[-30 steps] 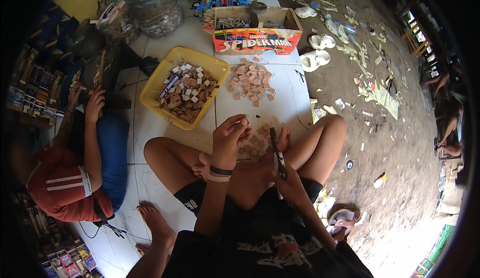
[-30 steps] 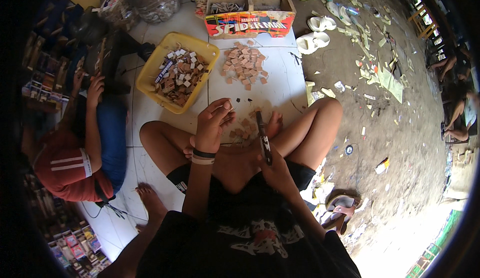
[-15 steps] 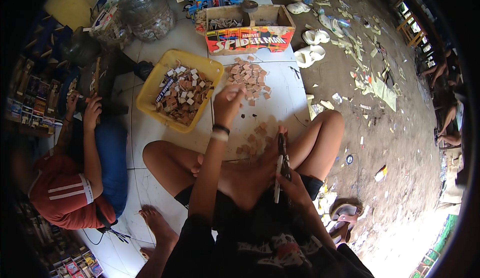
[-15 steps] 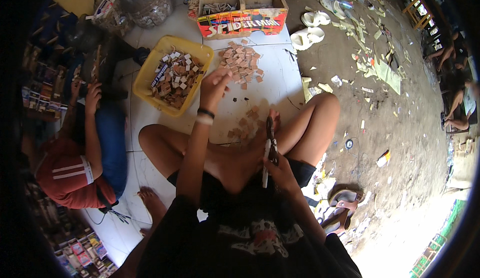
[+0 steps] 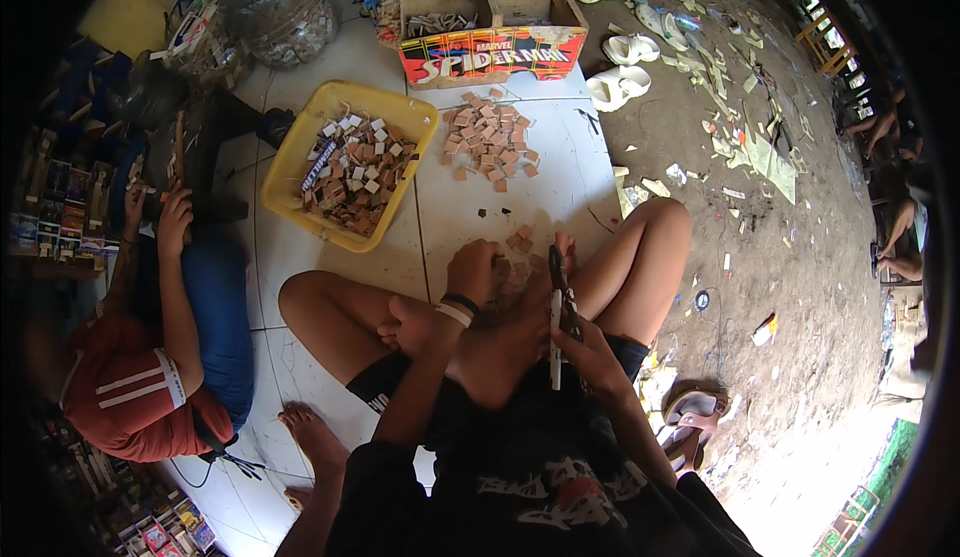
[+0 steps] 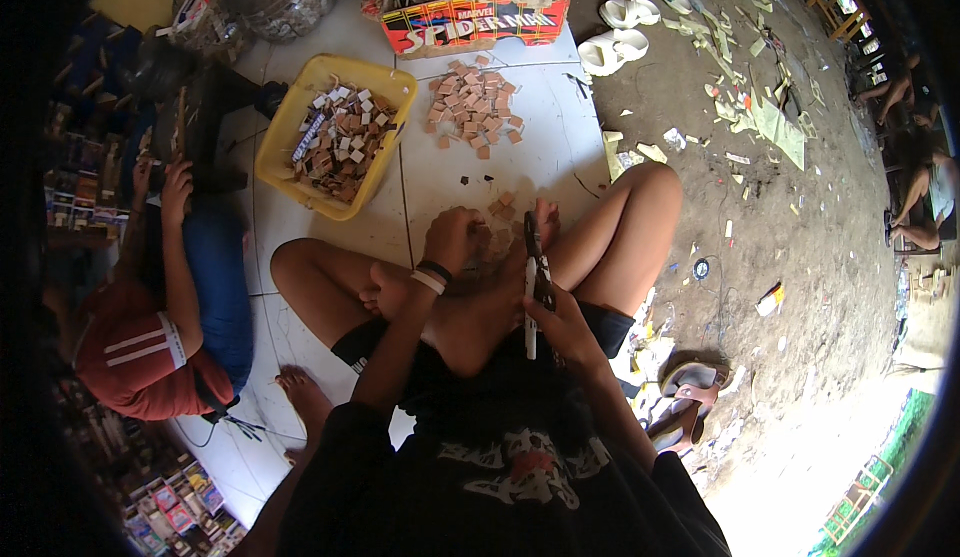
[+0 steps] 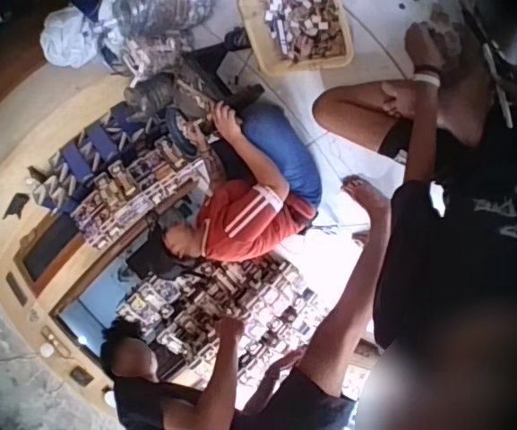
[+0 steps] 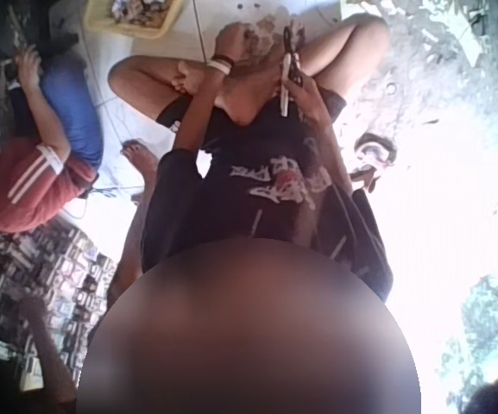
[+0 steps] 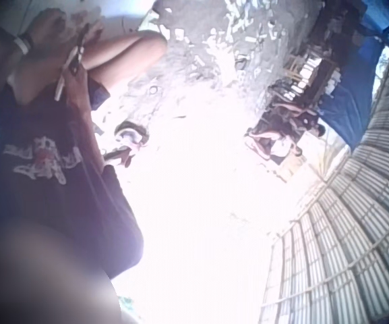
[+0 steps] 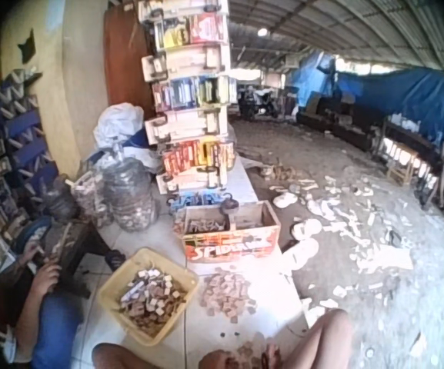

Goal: The person sits cross-legged on the floor and uses a knife to cut small rectangular wooden blocks into smaller pieces. The cut pieces are placed into a yellow plastic container, while wood shavings accumulate on the floor.

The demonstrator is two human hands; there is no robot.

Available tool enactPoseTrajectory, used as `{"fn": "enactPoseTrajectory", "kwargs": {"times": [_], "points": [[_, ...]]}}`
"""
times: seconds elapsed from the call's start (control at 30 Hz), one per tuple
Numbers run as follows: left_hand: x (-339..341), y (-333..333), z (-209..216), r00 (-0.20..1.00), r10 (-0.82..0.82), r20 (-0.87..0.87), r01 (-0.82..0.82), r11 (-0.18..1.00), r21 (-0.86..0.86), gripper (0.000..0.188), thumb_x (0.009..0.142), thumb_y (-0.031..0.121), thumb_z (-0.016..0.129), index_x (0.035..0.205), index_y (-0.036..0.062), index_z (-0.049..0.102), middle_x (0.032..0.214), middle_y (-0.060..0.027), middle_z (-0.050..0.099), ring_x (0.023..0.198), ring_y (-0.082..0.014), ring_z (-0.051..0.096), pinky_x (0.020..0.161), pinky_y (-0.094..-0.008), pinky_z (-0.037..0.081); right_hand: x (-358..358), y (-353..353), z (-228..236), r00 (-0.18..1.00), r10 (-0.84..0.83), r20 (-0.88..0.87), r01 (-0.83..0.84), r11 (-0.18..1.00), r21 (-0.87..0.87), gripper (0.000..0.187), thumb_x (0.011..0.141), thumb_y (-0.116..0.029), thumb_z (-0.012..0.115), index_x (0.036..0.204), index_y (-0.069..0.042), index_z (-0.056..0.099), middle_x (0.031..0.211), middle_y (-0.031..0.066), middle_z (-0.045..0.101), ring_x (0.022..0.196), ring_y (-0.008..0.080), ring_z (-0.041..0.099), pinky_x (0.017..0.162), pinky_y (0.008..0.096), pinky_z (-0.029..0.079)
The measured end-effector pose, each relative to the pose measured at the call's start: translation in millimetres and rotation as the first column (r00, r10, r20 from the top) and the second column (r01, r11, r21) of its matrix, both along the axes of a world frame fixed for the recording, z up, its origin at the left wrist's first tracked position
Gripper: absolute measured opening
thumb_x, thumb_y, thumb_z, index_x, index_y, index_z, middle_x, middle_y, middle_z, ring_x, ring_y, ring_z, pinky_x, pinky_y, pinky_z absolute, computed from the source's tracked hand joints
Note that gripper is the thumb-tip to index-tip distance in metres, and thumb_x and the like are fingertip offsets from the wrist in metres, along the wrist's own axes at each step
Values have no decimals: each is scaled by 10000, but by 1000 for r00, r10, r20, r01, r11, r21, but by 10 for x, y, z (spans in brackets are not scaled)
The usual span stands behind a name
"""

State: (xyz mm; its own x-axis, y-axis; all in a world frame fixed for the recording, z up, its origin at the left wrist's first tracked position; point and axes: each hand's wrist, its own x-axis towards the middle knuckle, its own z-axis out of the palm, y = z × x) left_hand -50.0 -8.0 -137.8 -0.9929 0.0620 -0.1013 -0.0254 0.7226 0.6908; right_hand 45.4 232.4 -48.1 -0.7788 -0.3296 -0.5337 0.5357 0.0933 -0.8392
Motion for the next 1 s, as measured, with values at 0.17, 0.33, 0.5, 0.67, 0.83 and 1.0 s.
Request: {"fn": "enactPoseTrajectory", "kwargs": {"times": [0.17,0.33,0.5,0.67,0.83,1.0], "points": [[-33,-167,424,996,84,-21,-73,944,323,164,845,68,811,995,6,798,898,-164,788,801,-249,781,730,-340,596,-24,-57,66,995,77,-64,-66,985,161,403,1054,-233,647,1356,25,581,1020,48,685,960,128,634,862,334,533],[46,-254,877,970,136,-203,-67,948,311,203,880,52,809,1071,-13,788,953,-165,793,803,-242,781,729,-332,606,32,-152,329,952,174,-252,-62,915,399,490,1020,-117,652,1470,5,503,1134,162,714,1103,291,692,963,396,531],[102,-186,1235,956,101,-275,-44,978,205,173,923,67,759,1074,-19,770,980,-169,782,818,-284,778,745,-351,605,-34,-231,537,869,235,-435,-53,918,392,718,971,-2,633,1630,-80,358,1450,310,579,1330,486,573,1064,499,493],[141,-98,1382,955,74,-286,-39,991,128,136,927,55,727,1039,-15,757,956,-166,765,839,-323,758,750,-373,592,-93,-234,603,857,233,-461,-71,937,342,724,973,7,622,1635,-61,339,1490,303,553,1355,484,553,1090,493,476],[165,-59,1404,957,56,-286,-32,995,91,128,920,44,713,1033,-5,750,933,-172,747,832,-362,727,745,-412,571,-100,-255,598,852,213,-478,-59,947,316,705,983,5,616,1632,-46,343,1518,296,535,1396,471,526,1119,481,454],[180,-58,1429,960,44,-278,-31,998,50,130,919,42,713,1036,-2,750,937,-176,741,830,-369,724,746,-427,568,-115,-283,589,858,206,-471,-58,949,310,694,988,5,613,1629,-44,351,1524,286,535,1402,456,529,1123,474,455]]}}
